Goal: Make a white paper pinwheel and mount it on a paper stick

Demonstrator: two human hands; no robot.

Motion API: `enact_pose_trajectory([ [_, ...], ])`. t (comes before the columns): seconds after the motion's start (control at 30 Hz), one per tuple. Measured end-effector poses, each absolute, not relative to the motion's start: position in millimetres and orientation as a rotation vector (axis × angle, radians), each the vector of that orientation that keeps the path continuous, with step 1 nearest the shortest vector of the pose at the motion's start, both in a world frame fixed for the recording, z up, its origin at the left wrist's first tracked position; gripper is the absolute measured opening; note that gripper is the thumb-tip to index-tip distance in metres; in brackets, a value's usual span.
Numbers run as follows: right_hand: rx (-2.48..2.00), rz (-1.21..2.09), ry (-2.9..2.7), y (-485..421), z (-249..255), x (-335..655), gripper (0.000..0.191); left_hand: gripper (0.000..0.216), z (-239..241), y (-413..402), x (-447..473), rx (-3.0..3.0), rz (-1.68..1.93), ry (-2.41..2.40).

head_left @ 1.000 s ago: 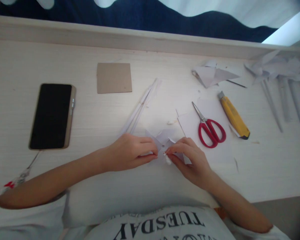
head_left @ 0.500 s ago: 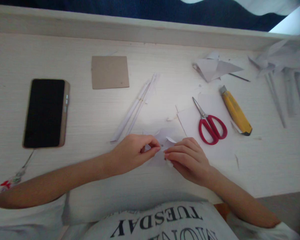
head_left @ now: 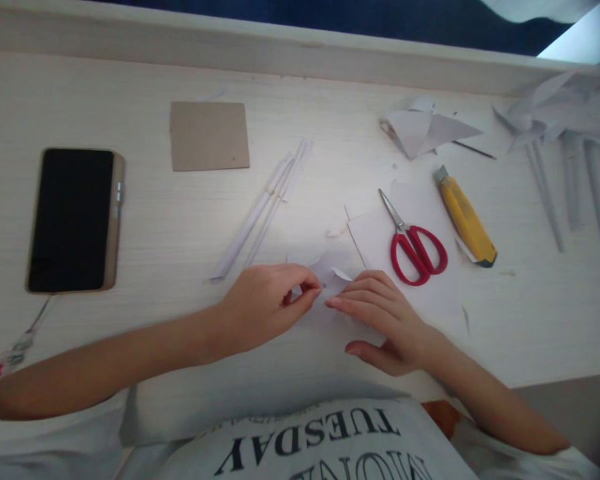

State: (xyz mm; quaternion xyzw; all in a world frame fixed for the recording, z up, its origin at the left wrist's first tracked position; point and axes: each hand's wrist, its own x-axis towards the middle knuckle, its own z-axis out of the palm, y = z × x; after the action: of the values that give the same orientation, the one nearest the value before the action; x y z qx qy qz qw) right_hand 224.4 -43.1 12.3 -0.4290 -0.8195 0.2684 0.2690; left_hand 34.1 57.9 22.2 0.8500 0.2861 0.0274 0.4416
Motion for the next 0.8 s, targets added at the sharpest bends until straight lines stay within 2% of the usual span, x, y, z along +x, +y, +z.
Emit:
enact_pose_trajectory([
  [0.1, -1.179, 0.731, -2.186, -44.7, 13.0, 229.6, 0.057, 0.010, 22.3, 57.4, 34.8, 2.099, 0.086, 0.711],
  [0.4, -1.179, 0.664, -2.284, -48.4, 18.0, 242.6, 0.052, 0.011, 25.5, 58.1, 34.5, 2.065, 0.127, 0.727],
  [0.8, -1.136, 0.205, -2.364, -58.4, 13.1, 227.6, 0.020, 0.015, 22.3, 54.7, 26.4, 2.216, 0.103, 0.680],
])
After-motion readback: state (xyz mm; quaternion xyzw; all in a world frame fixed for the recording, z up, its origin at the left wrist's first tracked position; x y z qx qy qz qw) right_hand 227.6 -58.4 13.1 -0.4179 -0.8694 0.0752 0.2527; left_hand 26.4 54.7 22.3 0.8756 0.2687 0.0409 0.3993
